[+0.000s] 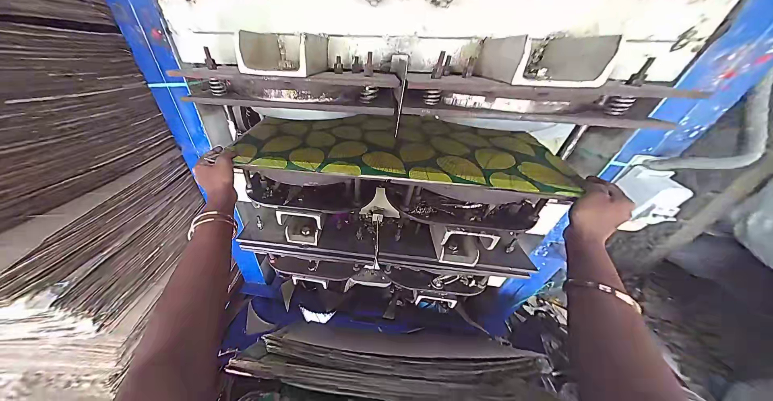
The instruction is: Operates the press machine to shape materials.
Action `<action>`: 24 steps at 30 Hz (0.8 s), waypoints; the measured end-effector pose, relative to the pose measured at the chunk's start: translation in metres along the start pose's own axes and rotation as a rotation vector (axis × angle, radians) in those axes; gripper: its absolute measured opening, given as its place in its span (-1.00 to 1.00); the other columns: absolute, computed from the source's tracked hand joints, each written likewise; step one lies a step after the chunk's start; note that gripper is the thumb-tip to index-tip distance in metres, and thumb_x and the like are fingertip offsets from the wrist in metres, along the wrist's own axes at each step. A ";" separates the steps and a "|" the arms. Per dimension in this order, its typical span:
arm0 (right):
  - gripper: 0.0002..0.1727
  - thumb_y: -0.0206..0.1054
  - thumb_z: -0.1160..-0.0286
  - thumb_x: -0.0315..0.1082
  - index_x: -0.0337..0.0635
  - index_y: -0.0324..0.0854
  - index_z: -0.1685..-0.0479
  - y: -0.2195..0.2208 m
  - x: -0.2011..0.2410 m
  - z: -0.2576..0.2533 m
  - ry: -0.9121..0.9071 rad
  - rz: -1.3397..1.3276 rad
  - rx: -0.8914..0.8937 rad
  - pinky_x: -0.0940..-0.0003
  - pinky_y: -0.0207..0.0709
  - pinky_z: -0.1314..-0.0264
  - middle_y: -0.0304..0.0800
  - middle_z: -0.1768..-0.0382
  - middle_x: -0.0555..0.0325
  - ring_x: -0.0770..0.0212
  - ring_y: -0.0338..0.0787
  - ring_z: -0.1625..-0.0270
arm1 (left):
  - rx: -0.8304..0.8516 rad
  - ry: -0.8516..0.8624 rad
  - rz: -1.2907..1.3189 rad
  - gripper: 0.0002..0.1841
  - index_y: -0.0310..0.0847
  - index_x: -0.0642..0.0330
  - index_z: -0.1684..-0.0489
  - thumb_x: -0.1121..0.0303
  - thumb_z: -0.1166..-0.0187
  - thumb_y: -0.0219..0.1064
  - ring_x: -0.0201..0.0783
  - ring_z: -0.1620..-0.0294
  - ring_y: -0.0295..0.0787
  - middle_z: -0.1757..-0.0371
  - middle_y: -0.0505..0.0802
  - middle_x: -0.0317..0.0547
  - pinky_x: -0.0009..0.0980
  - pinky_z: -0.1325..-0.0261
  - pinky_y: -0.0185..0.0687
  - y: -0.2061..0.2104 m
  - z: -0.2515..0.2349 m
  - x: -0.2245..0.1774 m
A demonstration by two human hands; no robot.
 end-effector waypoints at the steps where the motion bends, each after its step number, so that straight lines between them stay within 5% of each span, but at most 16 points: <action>1: -0.54 0.09 -0.65 -0.14 -0.23 0.71 -0.27 -0.001 0.000 0.001 0.000 0.008 0.011 -0.19 0.42 -0.44 0.74 -0.30 -0.22 -0.07 0.69 -0.39 | -0.006 -0.007 -0.011 -0.68 0.72 0.28 -0.07 0.26 -0.48 0.42 -0.23 0.12 0.65 0.04 0.78 -0.02 -0.12 0.03 0.56 0.000 0.000 0.001; 4: -0.50 0.08 -0.67 -0.04 -0.23 0.69 -0.25 -0.007 0.005 0.005 -0.003 0.016 0.092 -0.27 0.44 -0.26 0.73 -0.22 -0.26 -0.12 0.70 -0.26 | 0.004 -0.036 0.019 -0.67 0.70 0.23 -0.07 0.19 -0.49 0.41 -0.21 0.02 0.71 0.00 0.78 -0.03 -0.09 -0.07 0.62 0.002 0.000 0.006; 7: -0.38 0.03 -0.70 0.21 -0.17 0.56 -0.30 -0.015 0.000 0.006 0.045 -0.063 0.191 -0.19 0.51 -0.04 0.66 -0.16 -0.15 -0.02 0.66 -0.12 | 0.044 -0.047 0.070 -0.41 0.64 0.20 -0.27 -0.18 -0.62 0.29 -0.17 -0.07 0.77 -0.13 0.80 0.03 -0.08 -0.15 0.67 0.003 -0.004 0.004; 9: -0.31 -0.08 -0.76 0.21 -0.19 0.45 -0.49 -0.025 0.005 0.002 0.063 -0.147 0.164 -0.01 0.53 -0.17 0.65 -0.29 -0.07 0.13 0.67 -0.17 | 0.045 -0.072 0.117 -0.19 0.38 0.18 -0.61 -0.37 -0.67 0.03 -0.01 -0.37 0.68 -0.44 0.67 0.16 0.07 -0.32 0.63 0.000 0.004 -0.002; 10: -0.30 -0.14 -0.81 0.19 -0.20 0.36 -0.59 -0.034 0.006 0.001 0.058 -0.194 0.143 0.12 0.55 -0.20 0.64 -0.34 -0.02 0.22 0.68 -0.17 | 0.045 -0.093 0.160 -0.12 0.08 0.13 -0.80 -0.40 -0.71 -0.13 0.05 -0.58 0.51 -0.66 0.47 0.19 0.15 -0.46 0.52 -0.004 0.011 -0.004; 11: -0.33 -0.18 -0.85 0.16 -0.18 0.29 -0.64 -0.044 0.003 0.002 0.058 -0.243 0.119 0.23 0.59 -0.19 0.65 -0.33 0.06 0.29 0.72 -0.14 | 0.016 -0.106 0.197 -0.11 -0.19 0.08 -0.90 -0.38 -0.74 -0.22 0.04 -0.73 0.32 -0.80 0.27 0.17 0.17 -0.58 0.40 -0.009 0.020 -0.004; 12: -0.41 -0.15 -0.86 0.10 -0.16 0.36 -0.53 -0.053 0.000 0.003 0.038 -0.290 0.038 0.35 0.61 0.02 0.72 -0.14 0.18 0.38 0.75 0.05 | -0.072 -0.081 0.202 -0.15 -0.22 0.11 -0.91 -0.31 -0.79 -0.23 -0.04 -0.74 0.30 -0.81 0.25 0.14 0.05 -0.61 0.38 -0.015 0.032 -0.001; 13: -0.51 -0.11 -0.86 0.04 -0.15 0.43 -0.37 -0.061 -0.008 0.007 0.000 -0.327 -0.007 0.45 0.61 0.18 0.74 0.07 0.31 0.47 0.75 0.22 | -0.185 0.010 0.172 -0.23 -0.01 0.26 -0.83 -0.17 -0.85 -0.16 -0.14 -0.64 0.43 -0.71 0.40 0.16 -0.17 -0.58 0.43 -0.021 0.047 0.007; 15: -0.60 -0.06 -0.87 -0.07 -0.22 0.48 -0.13 -0.070 -0.042 0.029 -0.098 -0.246 0.068 0.50 0.68 0.16 0.72 0.24 0.39 0.54 0.75 0.29 | -0.220 0.263 0.035 -0.41 0.23 0.57 -0.56 0.13 -0.86 -0.01 -0.10 -0.43 0.54 -0.43 0.55 0.35 -0.35 -0.50 0.44 -0.024 0.100 0.035; 16: -0.54 -0.03 -0.86 -0.05 -0.33 0.52 -0.15 -0.075 -0.071 0.049 -0.119 -0.079 0.174 0.39 0.72 -0.01 0.72 0.17 0.25 0.45 0.77 0.19 | -0.089 0.307 -0.104 -0.42 0.23 0.64 -0.53 0.19 -0.84 0.04 0.02 -0.45 0.53 -0.42 0.55 0.46 -0.29 -0.55 0.42 -0.021 0.142 0.054; 19: -0.41 0.12 -0.82 -0.02 -0.55 0.59 -0.18 -0.090 -0.153 0.122 0.029 0.475 0.466 -0.50 0.41 -0.27 0.70 -0.08 -0.57 -0.46 0.71 -0.18 | 0.523 0.246 -0.428 -0.48 0.44 0.54 -0.44 0.22 -0.72 0.25 0.26 -0.50 0.54 -0.39 0.64 0.49 0.09 -0.60 0.42 0.010 0.277 0.142; 21: -0.36 0.17 -0.78 0.02 -0.49 0.55 -0.41 -0.107 -0.214 0.156 0.183 0.711 0.576 -0.57 0.21 -0.52 0.55 -0.40 -0.63 -0.58 0.48 -0.52 | 1.038 0.219 -0.636 -0.43 0.52 0.36 -0.52 0.12 -0.67 0.30 0.25 -0.66 0.42 -0.55 0.60 0.34 0.16 -0.72 0.26 0.034 0.364 0.188; 24: -0.25 0.23 -0.72 0.05 -0.44 0.36 -0.64 -0.137 -0.288 0.196 0.376 0.802 0.556 -0.45 -0.01 -0.74 0.27 -0.66 -0.57 -0.52 0.20 -0.74 | 1.605 0.284 -0.884 -0.22 0.22 0.22 -0.81 -0.14 -0.73 0.16 0.17 -0.89 0.00 -0.84 0.28 0.18 0.25 -0.85 -0.19 0.049 0.456 0.235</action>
Point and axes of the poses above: each hand's wrist, its own z-axis away from the middle knuckle, its own y-axis out of the palm, x = y × z, the point moved 6 cm from there along -z, towards the middle knuckle
